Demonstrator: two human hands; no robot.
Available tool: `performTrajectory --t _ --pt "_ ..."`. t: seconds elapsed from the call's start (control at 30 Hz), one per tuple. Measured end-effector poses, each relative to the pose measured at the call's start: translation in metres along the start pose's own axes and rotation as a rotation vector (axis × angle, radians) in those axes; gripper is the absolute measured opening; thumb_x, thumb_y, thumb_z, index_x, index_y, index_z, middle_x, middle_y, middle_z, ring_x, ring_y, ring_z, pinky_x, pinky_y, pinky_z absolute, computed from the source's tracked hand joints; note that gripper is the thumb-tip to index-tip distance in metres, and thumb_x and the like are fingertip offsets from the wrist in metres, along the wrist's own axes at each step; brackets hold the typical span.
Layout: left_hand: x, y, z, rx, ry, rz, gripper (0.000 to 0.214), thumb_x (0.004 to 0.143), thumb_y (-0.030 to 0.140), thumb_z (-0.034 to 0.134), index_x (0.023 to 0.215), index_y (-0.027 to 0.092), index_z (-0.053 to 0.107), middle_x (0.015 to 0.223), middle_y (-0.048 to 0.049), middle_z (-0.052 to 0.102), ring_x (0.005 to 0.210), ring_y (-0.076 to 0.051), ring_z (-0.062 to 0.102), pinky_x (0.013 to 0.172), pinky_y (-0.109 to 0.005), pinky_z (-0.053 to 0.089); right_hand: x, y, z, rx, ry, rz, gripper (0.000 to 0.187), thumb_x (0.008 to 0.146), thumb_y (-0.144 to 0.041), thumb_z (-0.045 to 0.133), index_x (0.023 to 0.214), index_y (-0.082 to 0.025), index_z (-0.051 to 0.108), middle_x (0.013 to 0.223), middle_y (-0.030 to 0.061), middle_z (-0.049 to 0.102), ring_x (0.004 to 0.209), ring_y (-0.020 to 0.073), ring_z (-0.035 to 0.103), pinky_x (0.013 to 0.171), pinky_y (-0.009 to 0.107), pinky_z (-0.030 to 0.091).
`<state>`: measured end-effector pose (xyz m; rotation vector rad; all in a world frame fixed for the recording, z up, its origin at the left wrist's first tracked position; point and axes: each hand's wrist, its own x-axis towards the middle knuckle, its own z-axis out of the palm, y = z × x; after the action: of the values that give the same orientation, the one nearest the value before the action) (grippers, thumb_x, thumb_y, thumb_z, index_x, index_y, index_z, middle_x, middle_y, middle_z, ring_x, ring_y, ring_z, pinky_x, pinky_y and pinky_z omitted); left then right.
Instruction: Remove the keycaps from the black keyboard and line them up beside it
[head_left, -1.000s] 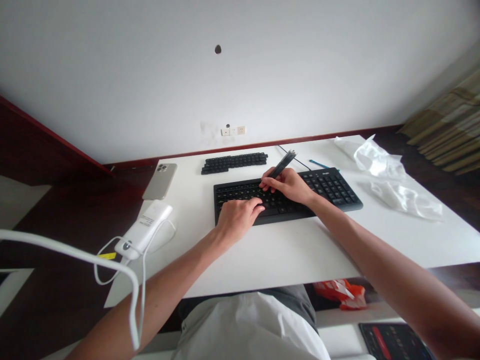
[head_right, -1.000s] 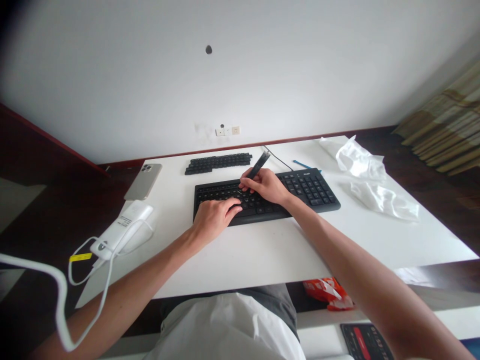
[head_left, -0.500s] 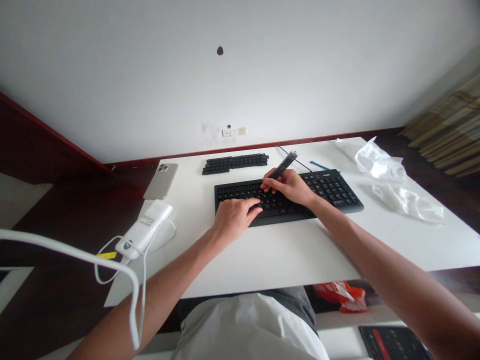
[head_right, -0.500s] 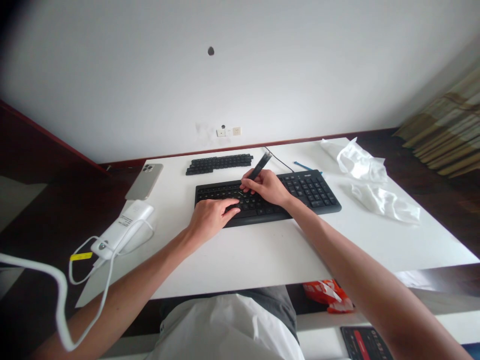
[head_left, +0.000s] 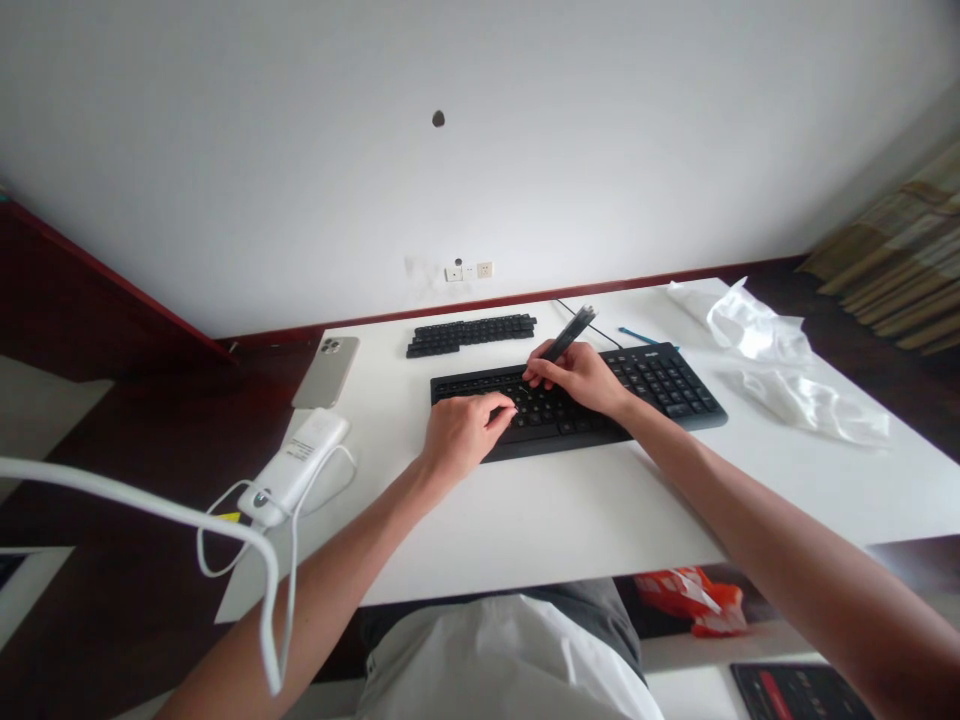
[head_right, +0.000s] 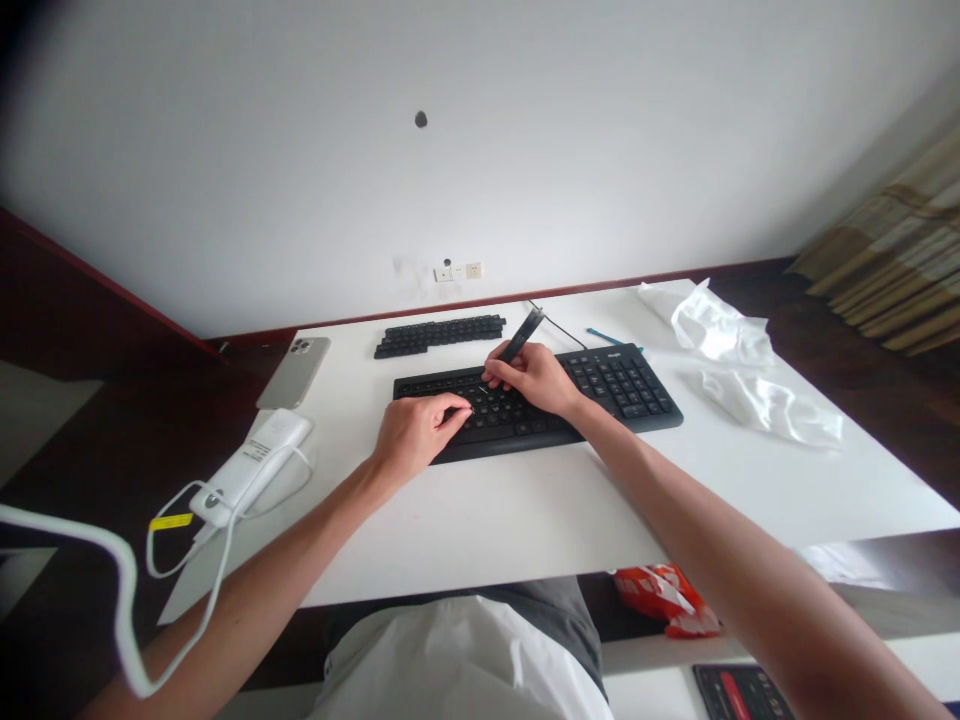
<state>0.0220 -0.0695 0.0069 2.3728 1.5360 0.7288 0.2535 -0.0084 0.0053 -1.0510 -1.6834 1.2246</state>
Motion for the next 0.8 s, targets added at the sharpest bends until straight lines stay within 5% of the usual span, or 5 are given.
performTrajectory --t 0.37,0.57,0.8 --pt "0.042 -0.029 -0.030 0.263 0.048 -0.080 0.021 0.100 0.038 0.063 0.102 0.030 0.082 0.075 -0.0014 0.076 0.070 -0.019 0.067 0.064 -0.029 0.040 0.002 -0.001 -0.008 -0.050 0.077 -0.032 0.034 0.094 -0.050 0.070 0.093 -0.017 0.070 0.088 0.0091 0.079 0.078 0.0218 0.075 0.066 0.031 0.057" --pt "0.083 -0.043 -0.025 0.344 -0.001 -0.117 0.023 0.099 0.038 0.061 0.102 0.031 0.082 0.086 -0.0056 0.079 0.081 -0.025 0.072 0.076 -0.034 0.050 0.001 0.002 -0.007 -0.032 0.073 -0.002 0.033 0.093 -0.050 0.071 0.095 -0.017 0.069 0.089 0.0089 0.080 0.079 0.0230 0.076 0.068 0.032 0.058" --pt "0.085 -0.063 -0.008 0.321 -0.048 -0.140 0.019 0.096 0.037 0.065 0.102 0.032 0.082 0.086 -0.0043 0.080 0.084 -0.027 0.074 0.080 -0.035 0.053 0.001 -0.001 -0.004 -0.049 0.062 -0.011 0.031 0.094 -0.049 0.070 0.092 -0.018 0.069 0.088 0.0083 0.080 0.080 0.0233 0.077 0.070 0.033 0.059"
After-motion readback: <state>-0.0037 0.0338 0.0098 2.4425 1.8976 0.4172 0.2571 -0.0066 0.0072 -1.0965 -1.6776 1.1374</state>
